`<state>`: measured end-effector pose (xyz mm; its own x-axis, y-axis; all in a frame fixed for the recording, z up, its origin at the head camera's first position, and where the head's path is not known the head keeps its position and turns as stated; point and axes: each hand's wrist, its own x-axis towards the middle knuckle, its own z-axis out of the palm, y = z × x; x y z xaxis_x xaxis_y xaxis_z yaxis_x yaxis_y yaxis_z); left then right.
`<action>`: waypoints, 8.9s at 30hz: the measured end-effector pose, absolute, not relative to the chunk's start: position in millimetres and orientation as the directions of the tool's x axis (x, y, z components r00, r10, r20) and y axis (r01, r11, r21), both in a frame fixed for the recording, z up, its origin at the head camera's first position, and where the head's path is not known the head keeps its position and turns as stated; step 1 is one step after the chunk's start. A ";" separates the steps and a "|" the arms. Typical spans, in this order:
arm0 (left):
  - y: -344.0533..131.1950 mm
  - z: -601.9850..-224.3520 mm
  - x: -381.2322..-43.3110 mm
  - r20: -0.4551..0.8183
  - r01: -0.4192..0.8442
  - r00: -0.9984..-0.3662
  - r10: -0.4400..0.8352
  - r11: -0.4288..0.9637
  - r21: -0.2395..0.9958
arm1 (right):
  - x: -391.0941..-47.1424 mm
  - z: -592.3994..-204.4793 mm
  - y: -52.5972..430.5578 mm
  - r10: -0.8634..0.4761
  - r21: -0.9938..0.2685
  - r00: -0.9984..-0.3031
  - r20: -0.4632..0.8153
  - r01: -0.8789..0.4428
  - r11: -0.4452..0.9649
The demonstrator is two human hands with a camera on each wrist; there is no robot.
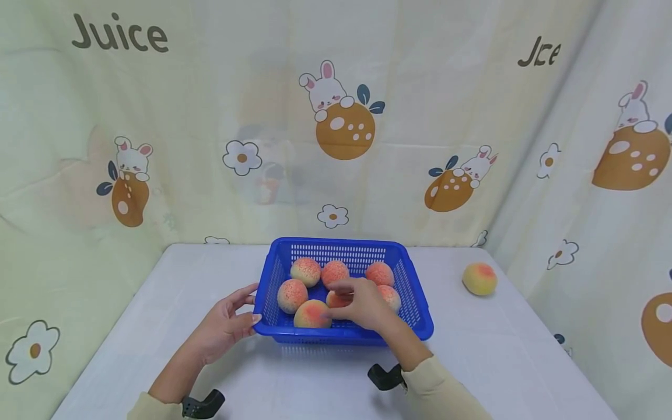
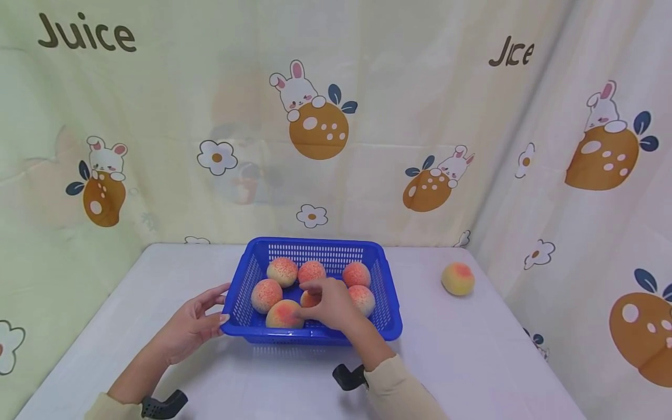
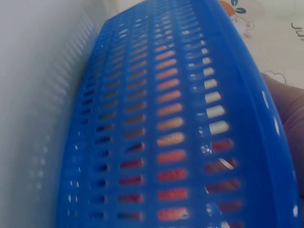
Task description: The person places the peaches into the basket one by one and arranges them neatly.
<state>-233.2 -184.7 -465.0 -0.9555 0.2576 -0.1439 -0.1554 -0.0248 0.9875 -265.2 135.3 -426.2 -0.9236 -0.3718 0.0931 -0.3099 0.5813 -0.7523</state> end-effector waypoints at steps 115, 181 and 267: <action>-186.6 -463.8 -233.0 -0.134 -0.138 -0.955 0.264 0.004 0.990 | -341.6 -501.0 409.1 0.597 -0.910 -0.796 0.096 0.173 0.378; -187.9 -463.8 -232.2 -0.126 -0.130 -0.956 0.264 0.002 0.991 | -351.0 -520.2 415.7 0.583 -0.939 -0.810 -0.066 0.248 0.237; -187.4 -462.6 -231.7 -0.139 -0.139 -0.961 0.241 0.015 0.990 | -257.3 -445.9 334.3 0.220 -0.857 -0.949 0.226 -0.087 0.508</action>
<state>-231.7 -187.4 -462.6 -0.9606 0.2410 -0.1387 -0.1393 0.0146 0.9901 -257.3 334.3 -445.9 -0.9490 0.2197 0.2263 -0.0868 0.5080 -0.8570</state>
